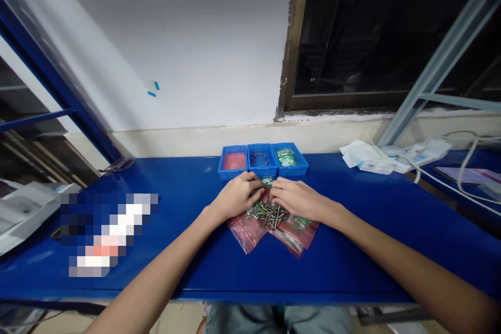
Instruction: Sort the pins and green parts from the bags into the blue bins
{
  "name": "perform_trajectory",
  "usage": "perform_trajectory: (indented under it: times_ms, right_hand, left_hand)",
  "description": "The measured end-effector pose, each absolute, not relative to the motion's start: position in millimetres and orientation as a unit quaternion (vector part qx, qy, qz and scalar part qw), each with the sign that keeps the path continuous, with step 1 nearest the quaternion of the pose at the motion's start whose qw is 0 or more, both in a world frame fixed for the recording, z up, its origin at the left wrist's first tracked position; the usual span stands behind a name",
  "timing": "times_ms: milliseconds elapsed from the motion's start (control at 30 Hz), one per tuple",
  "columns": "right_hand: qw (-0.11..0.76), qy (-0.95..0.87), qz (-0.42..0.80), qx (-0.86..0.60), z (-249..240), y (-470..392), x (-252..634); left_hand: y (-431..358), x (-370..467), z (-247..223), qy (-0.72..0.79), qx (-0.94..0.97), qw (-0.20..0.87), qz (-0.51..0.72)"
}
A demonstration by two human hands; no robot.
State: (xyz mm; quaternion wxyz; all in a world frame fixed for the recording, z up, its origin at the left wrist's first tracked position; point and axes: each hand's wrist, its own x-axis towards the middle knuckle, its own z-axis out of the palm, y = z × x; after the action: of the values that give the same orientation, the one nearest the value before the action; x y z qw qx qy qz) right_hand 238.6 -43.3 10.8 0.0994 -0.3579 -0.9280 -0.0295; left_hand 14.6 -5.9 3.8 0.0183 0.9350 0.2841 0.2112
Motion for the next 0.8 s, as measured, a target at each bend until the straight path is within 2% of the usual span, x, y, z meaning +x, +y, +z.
perform_trajectory:
  times_ms: [167,367,567,800]
  right_hand:
    - [0.086,-0.922,-0.069,-0.372,13.1,-44.8,240.6]
    - [0.09,-0.913,-0.067,-0.392,11.7,-47.5,240.3]
    - [0.091,-0.902,-0.061,-0.417,9.3,-47.1,238.3]
    - [0.122,-0.895,0.033,-0.429,10.0,-43.2,239.0]
  left_hand:
    - [-6.5,15.7,4.4,0.284,0.931,0.028,0.229]
    - [-7.0,18.1,5.6,0.287,0.913,0.089,0.277]
    - [-6.8,17.6,4.3,0.29,0.917,0.066,0.267]
    - [-6.3,17.8,4.3,0.292,0.918,0.06,0.261]
